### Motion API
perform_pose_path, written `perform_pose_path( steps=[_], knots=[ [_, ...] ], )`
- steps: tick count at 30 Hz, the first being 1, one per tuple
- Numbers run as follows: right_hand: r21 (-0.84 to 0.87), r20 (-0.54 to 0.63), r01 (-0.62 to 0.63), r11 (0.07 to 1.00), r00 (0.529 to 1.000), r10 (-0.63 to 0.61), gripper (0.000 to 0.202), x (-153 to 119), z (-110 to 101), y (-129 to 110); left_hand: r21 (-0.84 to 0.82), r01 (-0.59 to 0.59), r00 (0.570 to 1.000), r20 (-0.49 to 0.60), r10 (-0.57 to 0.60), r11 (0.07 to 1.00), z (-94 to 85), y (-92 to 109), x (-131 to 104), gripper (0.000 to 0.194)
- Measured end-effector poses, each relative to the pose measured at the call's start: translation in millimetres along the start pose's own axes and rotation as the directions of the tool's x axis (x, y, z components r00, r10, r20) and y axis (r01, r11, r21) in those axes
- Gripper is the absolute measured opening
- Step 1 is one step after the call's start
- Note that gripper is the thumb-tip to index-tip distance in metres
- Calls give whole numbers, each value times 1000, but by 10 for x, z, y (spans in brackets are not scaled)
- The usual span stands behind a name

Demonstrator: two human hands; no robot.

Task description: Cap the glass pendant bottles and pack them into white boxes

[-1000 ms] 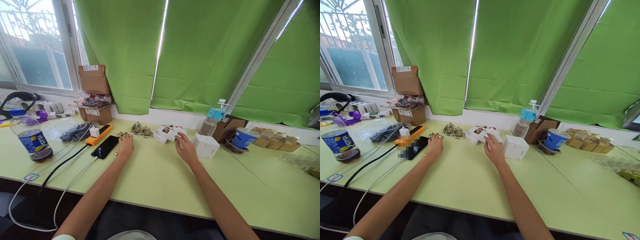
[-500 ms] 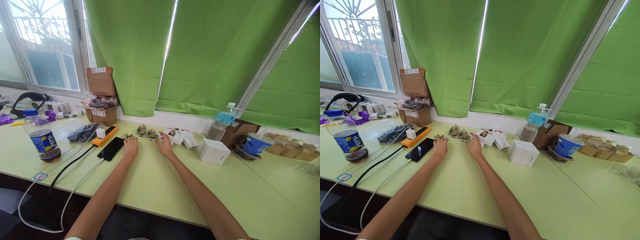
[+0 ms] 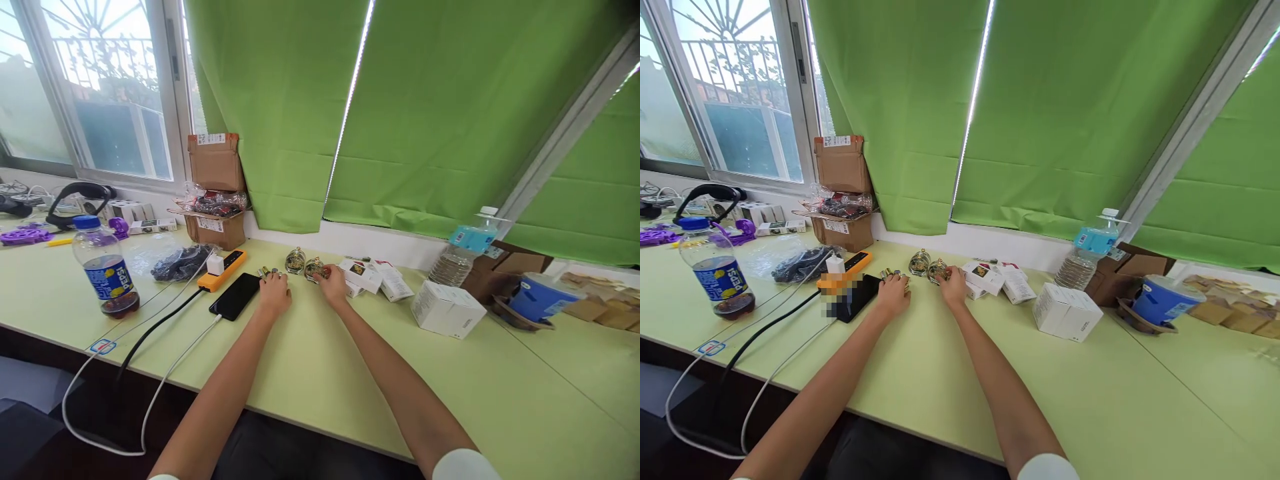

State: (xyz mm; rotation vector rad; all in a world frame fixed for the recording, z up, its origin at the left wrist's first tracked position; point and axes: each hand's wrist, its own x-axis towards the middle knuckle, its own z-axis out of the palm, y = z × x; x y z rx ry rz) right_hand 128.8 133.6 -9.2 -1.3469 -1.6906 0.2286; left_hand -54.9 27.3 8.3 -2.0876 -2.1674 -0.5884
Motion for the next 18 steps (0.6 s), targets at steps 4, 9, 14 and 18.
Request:
perform_pose_path(
  steps=[4,9,14,18],
  knots=[
    [29,31,2,1000,1000,-3,38,-40,-15,10,-55,-20,1000,-18,19,998,-18,-102,-10,42],
    [57,139,40,998,989,-47,34,-96,-207,9,-123,-74,997,-27,71,990,-27,-267,12,43],
    [96,257,78,992,961,-101,42,-322,-554,102,-155,-92,996,-26,89,984,12,-329,58,32],
    [231,287,-6,973,956,-62,52,-615,-740,166,-149,-92,996,-21,90,985,53,-297,70,26]
  ],
)
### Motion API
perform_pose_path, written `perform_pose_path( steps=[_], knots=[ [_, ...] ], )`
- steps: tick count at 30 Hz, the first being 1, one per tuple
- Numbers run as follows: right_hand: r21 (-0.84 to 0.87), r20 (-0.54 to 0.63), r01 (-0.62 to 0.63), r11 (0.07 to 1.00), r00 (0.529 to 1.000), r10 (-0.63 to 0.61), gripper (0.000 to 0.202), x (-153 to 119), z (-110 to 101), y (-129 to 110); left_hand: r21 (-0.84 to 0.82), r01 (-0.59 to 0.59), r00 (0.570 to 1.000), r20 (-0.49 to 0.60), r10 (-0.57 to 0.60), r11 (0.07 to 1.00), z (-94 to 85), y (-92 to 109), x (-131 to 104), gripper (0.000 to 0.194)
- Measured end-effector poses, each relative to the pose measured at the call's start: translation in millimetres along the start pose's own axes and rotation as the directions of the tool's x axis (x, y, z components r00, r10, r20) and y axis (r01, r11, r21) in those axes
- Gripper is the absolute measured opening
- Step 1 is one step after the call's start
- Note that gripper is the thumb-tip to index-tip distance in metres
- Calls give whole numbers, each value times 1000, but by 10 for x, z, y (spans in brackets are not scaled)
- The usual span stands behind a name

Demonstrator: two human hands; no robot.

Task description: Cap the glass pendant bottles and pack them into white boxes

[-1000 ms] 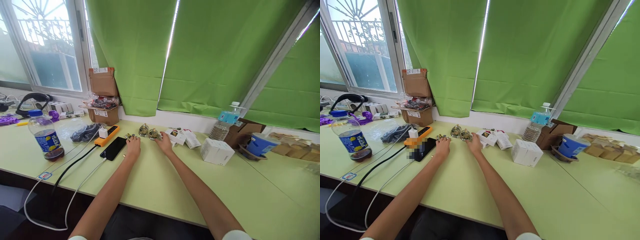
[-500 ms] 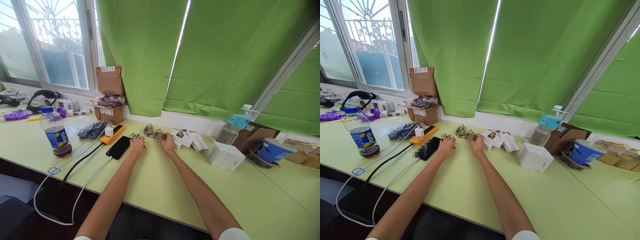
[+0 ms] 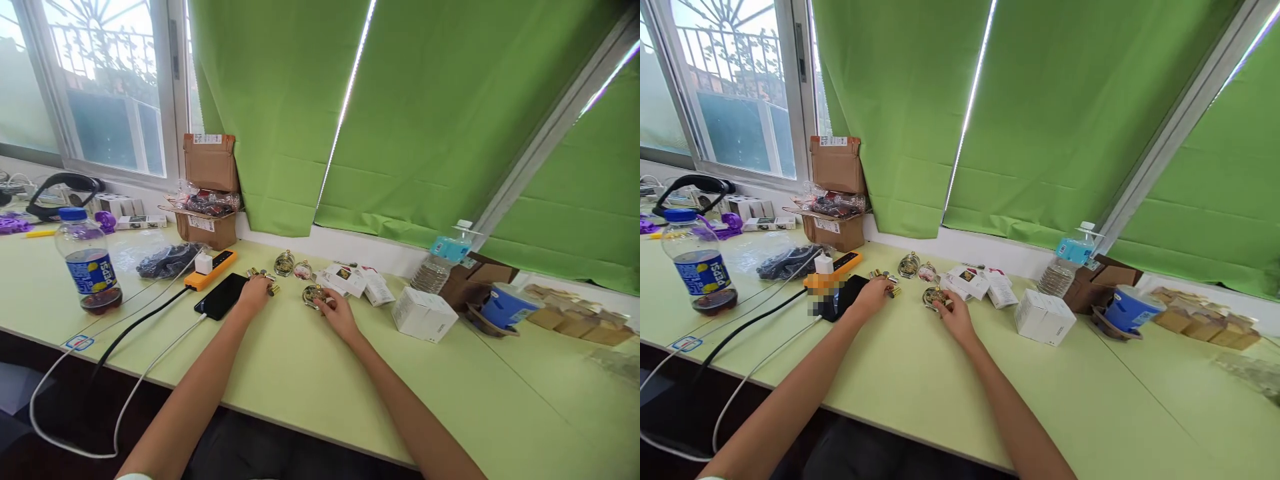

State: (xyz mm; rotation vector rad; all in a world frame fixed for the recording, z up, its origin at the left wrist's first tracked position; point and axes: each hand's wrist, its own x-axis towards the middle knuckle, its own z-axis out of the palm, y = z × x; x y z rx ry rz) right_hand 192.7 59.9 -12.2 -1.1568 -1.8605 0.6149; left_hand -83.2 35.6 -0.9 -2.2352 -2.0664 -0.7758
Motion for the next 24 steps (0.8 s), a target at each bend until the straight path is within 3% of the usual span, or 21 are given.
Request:
perform_pose_path(
  steps=[4,12,19,24],
  knots=[
    [-59,44,70,996,997,-67,44,-168,-9,-76,19,-6,1000,-2,6,1000,8,44,-9,24],
    [-131,78,160,978,985,-151,38,-211,29,-215,39,-26,999,36,24,999,-52,121,-25,25],
    [-107,109,178,978,980,-166,36,-257,32,-289,28,86,996,-39,-85,996,-32,201,-100,33],
    [-100,102,169,981,982,-159,35,-268,27,-313,-92,45,993,-105,-54,995,-121,295,-74,24]
  ],
)
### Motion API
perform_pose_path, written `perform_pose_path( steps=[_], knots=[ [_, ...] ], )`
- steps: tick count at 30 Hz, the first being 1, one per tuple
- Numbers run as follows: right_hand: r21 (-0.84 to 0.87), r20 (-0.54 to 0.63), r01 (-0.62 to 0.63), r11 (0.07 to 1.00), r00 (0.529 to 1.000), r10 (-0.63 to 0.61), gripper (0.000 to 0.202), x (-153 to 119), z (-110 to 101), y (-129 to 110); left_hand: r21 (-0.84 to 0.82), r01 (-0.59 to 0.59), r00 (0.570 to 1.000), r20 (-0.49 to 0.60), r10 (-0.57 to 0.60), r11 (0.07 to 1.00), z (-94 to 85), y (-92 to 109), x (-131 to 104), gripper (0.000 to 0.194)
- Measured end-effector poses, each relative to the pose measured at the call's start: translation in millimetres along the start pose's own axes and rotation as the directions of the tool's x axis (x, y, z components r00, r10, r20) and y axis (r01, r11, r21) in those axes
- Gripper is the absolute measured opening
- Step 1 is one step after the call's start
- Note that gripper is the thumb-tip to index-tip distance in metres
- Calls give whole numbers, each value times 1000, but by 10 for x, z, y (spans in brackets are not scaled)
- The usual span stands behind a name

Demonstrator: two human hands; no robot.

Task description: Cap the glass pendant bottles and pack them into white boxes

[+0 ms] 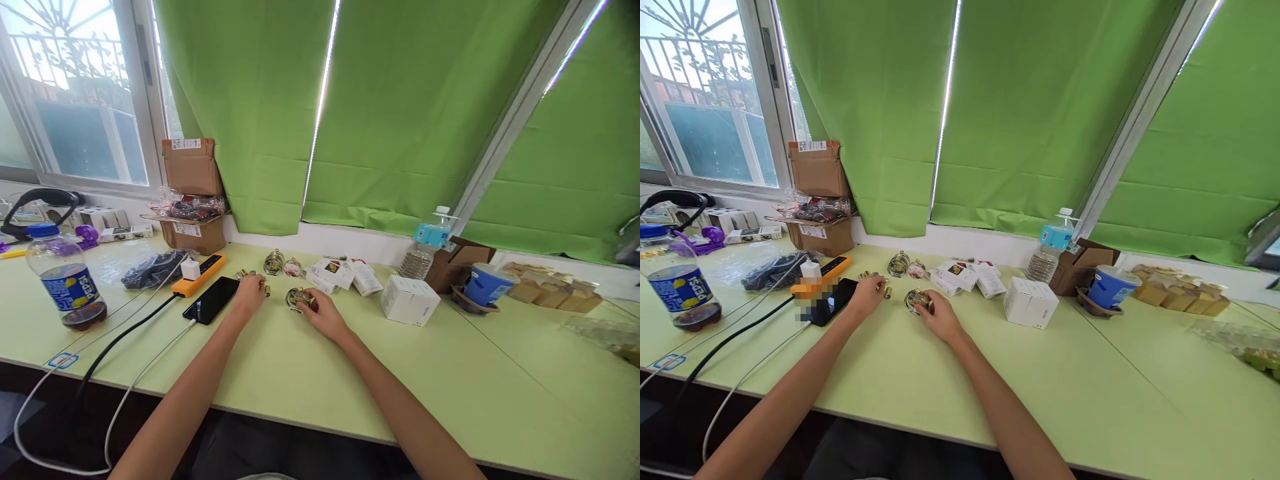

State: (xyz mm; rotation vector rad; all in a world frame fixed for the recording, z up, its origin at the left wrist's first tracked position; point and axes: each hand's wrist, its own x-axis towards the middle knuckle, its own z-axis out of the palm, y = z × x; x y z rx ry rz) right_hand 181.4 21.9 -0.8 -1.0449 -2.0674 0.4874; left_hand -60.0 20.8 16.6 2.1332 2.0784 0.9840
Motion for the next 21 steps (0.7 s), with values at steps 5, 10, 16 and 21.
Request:
perform_pose_path(
  steps=[5,10,16,21],
  knots=[
    [59,28,22,998,999,-24,33,-19,3,-48,-609,-123,989,-145,42,783,17,344,-67,25],
    [98,81,43,994,995,-51,33,-31,1,-129,-754,-233,972,-197,127,615,127,582,-185,20],
    [91,80,46,995,995,-53,32,-27,-13,-169,-685,-261,965,-180,189,681,130,567,-221,16],
    [106,88,49,993,994,-59,33,-25,-16,-185,-667,-287,958,-199,207,688,126,564,-226,18]
  ],
)
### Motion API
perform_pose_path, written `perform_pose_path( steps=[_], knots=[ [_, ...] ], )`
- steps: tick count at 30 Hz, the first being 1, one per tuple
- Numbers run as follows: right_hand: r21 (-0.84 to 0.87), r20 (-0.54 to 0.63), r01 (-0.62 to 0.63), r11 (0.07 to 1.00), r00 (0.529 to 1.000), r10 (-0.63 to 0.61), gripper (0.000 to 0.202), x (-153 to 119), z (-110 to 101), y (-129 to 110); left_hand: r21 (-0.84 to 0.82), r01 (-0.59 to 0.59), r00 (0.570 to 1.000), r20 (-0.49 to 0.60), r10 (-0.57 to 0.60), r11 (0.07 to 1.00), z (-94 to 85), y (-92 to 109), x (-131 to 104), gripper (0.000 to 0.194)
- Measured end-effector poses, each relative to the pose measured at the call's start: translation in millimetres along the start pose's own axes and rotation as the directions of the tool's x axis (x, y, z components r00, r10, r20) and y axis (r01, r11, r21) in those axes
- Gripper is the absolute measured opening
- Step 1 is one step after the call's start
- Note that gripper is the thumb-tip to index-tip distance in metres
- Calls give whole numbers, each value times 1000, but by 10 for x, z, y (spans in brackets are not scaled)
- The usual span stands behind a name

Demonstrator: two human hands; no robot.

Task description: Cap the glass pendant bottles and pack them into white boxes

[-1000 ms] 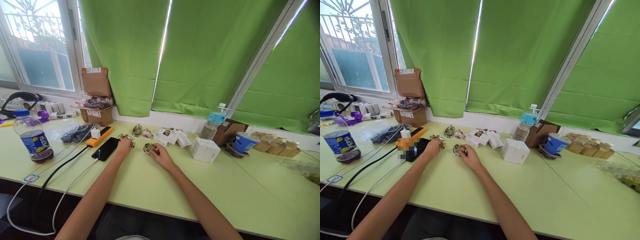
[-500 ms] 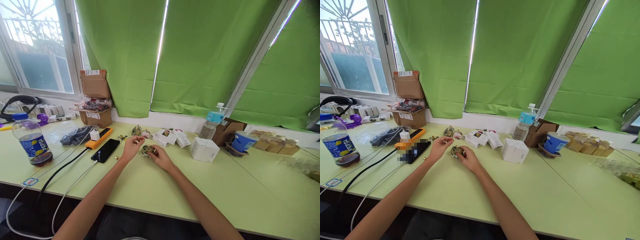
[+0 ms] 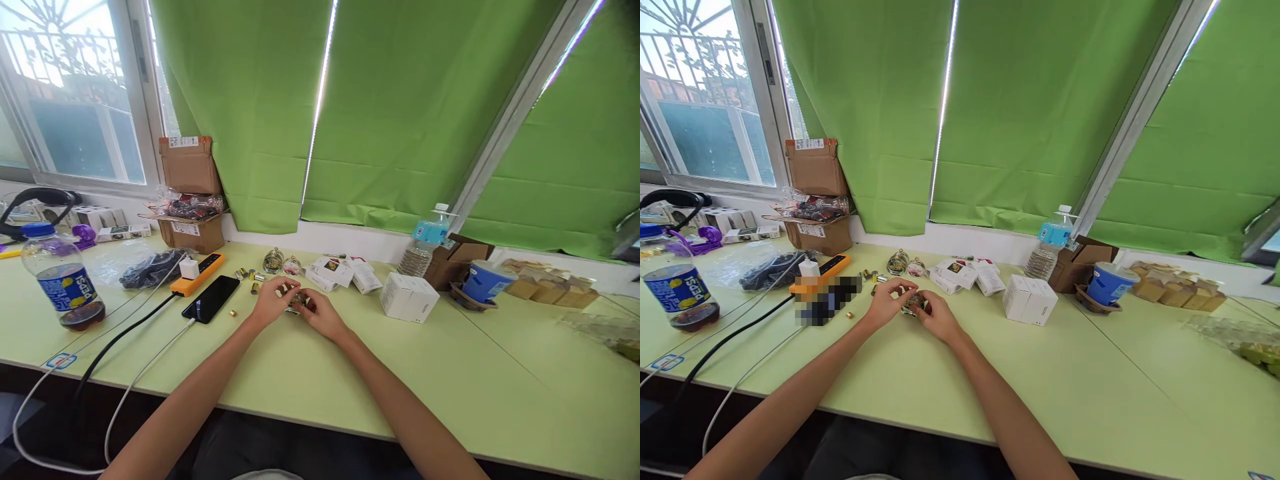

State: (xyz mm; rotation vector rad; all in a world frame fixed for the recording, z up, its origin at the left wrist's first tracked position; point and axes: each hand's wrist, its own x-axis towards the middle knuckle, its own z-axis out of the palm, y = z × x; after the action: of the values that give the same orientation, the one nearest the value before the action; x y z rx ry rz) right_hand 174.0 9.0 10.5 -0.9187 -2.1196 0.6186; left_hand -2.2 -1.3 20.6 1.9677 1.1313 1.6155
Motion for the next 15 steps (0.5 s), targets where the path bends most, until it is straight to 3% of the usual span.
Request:
perform_pose_path(
  steps=[15],
  knots=[
    [-2,4,9,1000,1000,-9,31,0,-2,7,-65,12,999,-44,-15,998,36,-9,-20,15]
  ],
)
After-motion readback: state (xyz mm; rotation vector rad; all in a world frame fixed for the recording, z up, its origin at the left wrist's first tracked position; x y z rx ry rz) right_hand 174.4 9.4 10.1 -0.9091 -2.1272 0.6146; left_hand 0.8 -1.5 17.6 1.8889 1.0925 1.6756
